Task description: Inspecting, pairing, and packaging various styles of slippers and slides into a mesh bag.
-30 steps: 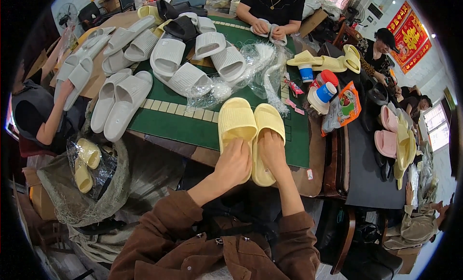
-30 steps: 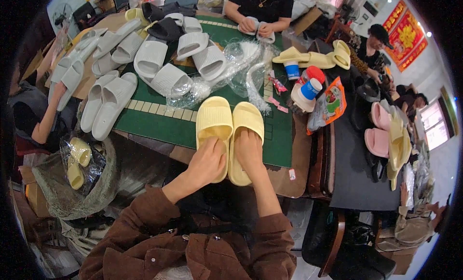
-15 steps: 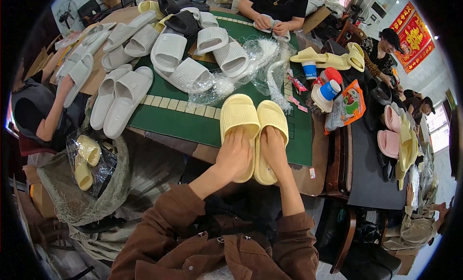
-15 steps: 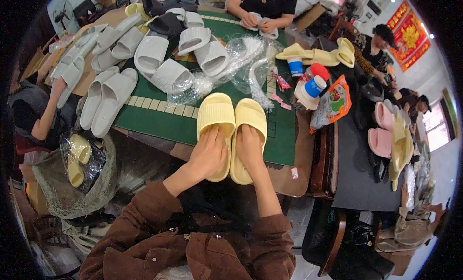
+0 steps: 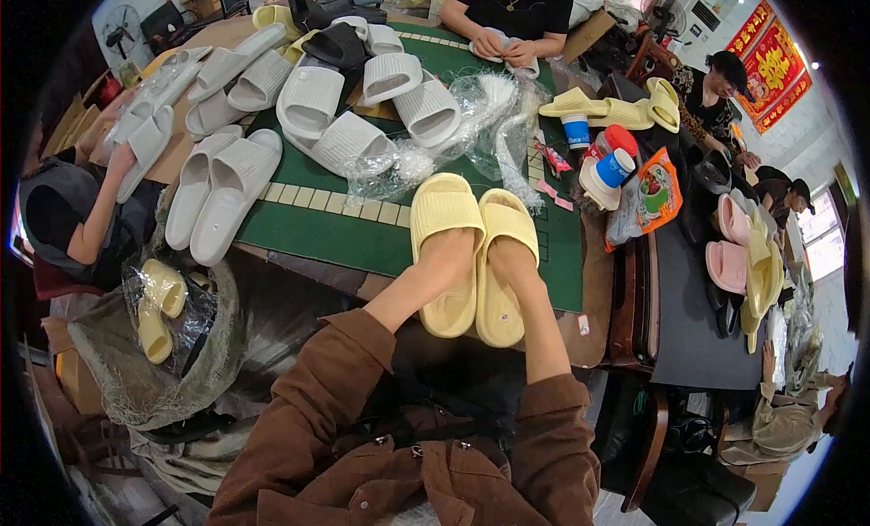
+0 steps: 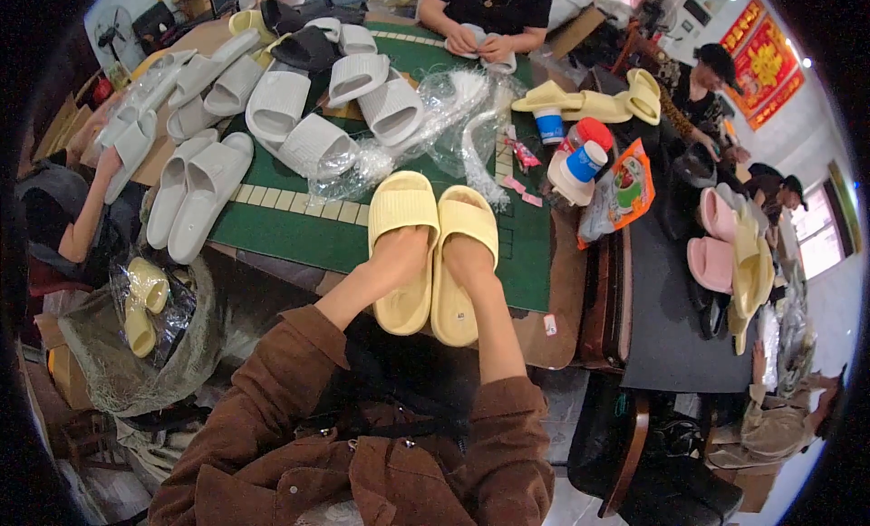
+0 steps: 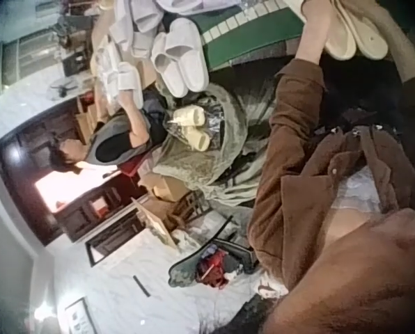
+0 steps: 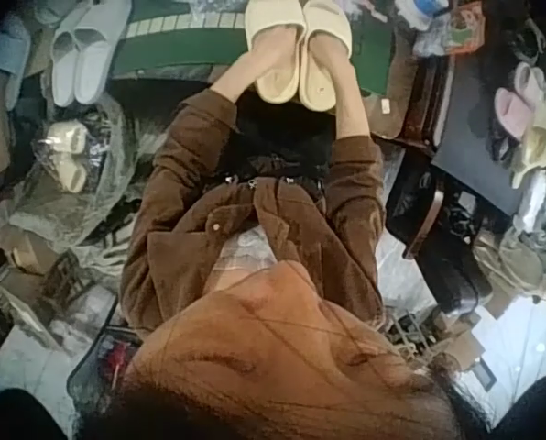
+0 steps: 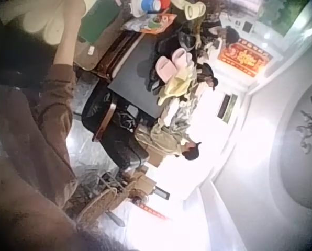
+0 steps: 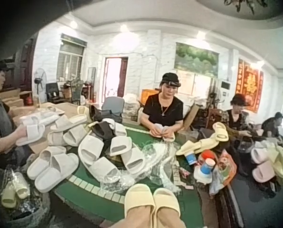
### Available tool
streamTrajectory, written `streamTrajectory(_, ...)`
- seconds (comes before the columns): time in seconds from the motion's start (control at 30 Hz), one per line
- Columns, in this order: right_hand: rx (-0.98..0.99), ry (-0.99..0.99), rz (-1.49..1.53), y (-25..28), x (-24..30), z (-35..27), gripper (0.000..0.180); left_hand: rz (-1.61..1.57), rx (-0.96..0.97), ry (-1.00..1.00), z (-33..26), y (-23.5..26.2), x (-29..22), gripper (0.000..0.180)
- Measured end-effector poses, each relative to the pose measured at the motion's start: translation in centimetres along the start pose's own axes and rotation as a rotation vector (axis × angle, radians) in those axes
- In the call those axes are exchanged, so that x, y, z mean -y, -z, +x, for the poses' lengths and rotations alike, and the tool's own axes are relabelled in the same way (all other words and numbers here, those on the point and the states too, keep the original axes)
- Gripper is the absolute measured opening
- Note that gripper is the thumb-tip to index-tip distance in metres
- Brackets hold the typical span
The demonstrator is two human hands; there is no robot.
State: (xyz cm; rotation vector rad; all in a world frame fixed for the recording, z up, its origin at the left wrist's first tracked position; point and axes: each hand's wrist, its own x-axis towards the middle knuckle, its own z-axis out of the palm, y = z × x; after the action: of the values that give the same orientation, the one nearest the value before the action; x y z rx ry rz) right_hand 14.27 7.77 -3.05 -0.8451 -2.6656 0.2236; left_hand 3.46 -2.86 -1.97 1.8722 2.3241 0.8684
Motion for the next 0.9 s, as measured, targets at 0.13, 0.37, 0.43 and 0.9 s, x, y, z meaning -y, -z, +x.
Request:
streamTrajectory(0.13, -0.069, 0.084, 0.061, -1.8, 0.2, 0.9, 0.038, -0.109, -0.102, 0.042, 0.3, -1.0, 1.5, 0.017)
streamTrajectory(0.37, 0.021, -0.024, 0.178, -3.6, -2.2, -0.3, 0.048, -0.024, 0.100, -0.094, -0.8, 1.4, 1.3, 0.018)
streamTrajectory(0.43, 0.055, -0.057, 0.157, -4.0, -2.5, -0.9, 0.050, -0.030, 0.135, -0.108, -1.4, 2.7, 1.0, 0.018)
streamTrajectory(0.9, 0.274, -0.202, 0.006, -5.3, -1.2, -2.7, 0.059, -0.238, 0.562, -0.106, -1.1, 6.1, 1.0, 0.046)
